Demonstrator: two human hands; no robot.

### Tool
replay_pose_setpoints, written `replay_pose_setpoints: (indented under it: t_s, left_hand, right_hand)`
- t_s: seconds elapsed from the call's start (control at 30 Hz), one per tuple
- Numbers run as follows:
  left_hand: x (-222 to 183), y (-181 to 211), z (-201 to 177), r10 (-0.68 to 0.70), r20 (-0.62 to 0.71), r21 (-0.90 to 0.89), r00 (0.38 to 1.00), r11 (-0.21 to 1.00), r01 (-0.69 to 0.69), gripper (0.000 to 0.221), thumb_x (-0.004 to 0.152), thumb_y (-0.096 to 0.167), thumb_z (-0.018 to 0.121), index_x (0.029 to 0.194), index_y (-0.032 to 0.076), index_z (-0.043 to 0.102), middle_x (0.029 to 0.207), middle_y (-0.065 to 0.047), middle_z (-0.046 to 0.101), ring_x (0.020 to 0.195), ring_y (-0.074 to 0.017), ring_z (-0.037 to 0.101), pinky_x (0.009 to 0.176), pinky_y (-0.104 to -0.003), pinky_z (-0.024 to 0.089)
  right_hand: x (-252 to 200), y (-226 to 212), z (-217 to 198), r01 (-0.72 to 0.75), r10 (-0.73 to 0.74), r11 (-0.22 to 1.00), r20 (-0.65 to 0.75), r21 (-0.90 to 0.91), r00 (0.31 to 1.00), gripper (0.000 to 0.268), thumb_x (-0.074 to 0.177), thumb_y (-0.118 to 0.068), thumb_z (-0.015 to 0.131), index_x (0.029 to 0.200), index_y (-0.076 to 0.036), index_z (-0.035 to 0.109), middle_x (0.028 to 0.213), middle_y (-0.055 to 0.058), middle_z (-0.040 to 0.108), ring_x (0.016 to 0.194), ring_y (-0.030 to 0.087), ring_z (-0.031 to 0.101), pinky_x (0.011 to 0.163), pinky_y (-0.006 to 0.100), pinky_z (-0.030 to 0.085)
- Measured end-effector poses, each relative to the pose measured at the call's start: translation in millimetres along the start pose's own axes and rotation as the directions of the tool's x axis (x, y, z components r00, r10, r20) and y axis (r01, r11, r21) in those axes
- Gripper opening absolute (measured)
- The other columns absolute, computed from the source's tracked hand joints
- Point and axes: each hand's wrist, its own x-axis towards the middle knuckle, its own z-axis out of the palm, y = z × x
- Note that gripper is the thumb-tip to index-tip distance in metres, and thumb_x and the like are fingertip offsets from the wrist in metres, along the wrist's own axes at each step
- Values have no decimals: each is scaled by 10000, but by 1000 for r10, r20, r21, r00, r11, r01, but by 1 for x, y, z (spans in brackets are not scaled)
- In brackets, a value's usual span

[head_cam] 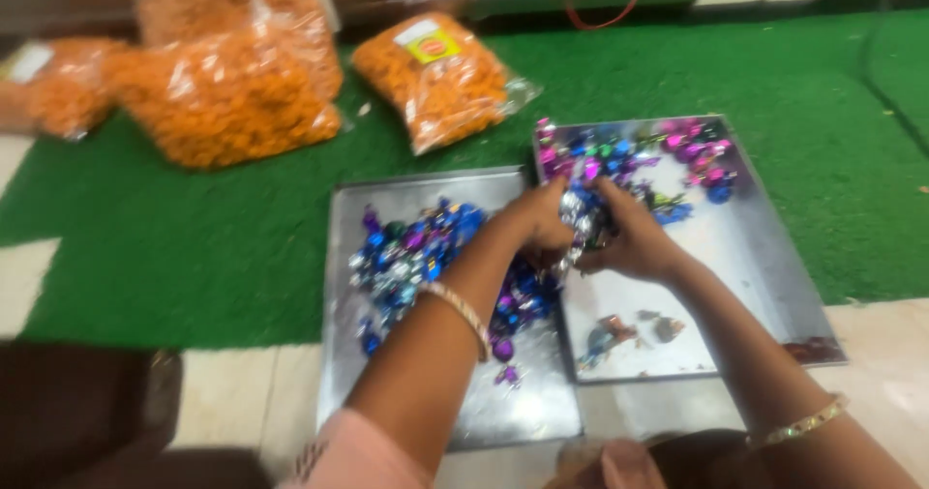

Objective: Sorting foil-wrapped candies from one metal tray into another.

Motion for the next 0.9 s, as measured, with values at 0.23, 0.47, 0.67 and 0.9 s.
replay_pose_setpoints:
  t_s: [0.23,0.47,0.67,0.9]
  left_hand:
    - [-102,-9,-87,-315,103,41,944,949,312,1023,775,32,718,1608,-12,126,1207,-303,776,926,-357,802,694,-405,648]
    - [-130,-50,-111,-392,-48,289,919,875,388,1155,637,180,956,1580,138,290,1611,-157,362,1315,-382,560,986,-498,568]
    - [-122,-53,-103,-287,-152,353,946,878,323,750,740,188,843,1433,213,555,1524,-127,521,1349,-364,574,1068,-470,526]
    - [-65,-34,-54,-39,-342,321,939,934,156,272,858,96,728,1119,167,756,1346,-156,608,1224,-352,615,1007,-436,531]
  right_hand:
    - [37,-88,58,52,-51,999,87,-5,995,1181,489,-159,990,1487,-108,361,1438,197,515,1297,357,530,1061,426,449]
    - [55,-150,86,104,-44,969,257,-223,965,1077,566,-216,965,1498,-186,425,1334,198,593,1232,385,587,1046,432,492]
    - [61,-169,52,-3,93,953,284,-303,954,933,581,-307,988,1401,-201,556,1364,147,627,1258,343,597,1049,446,490]
    - [36,-44,1,-306,372,889,148,-340,916,851,564,-429,960,1315,-171,656,1298,132,703,1157,312,709,990,432,582]
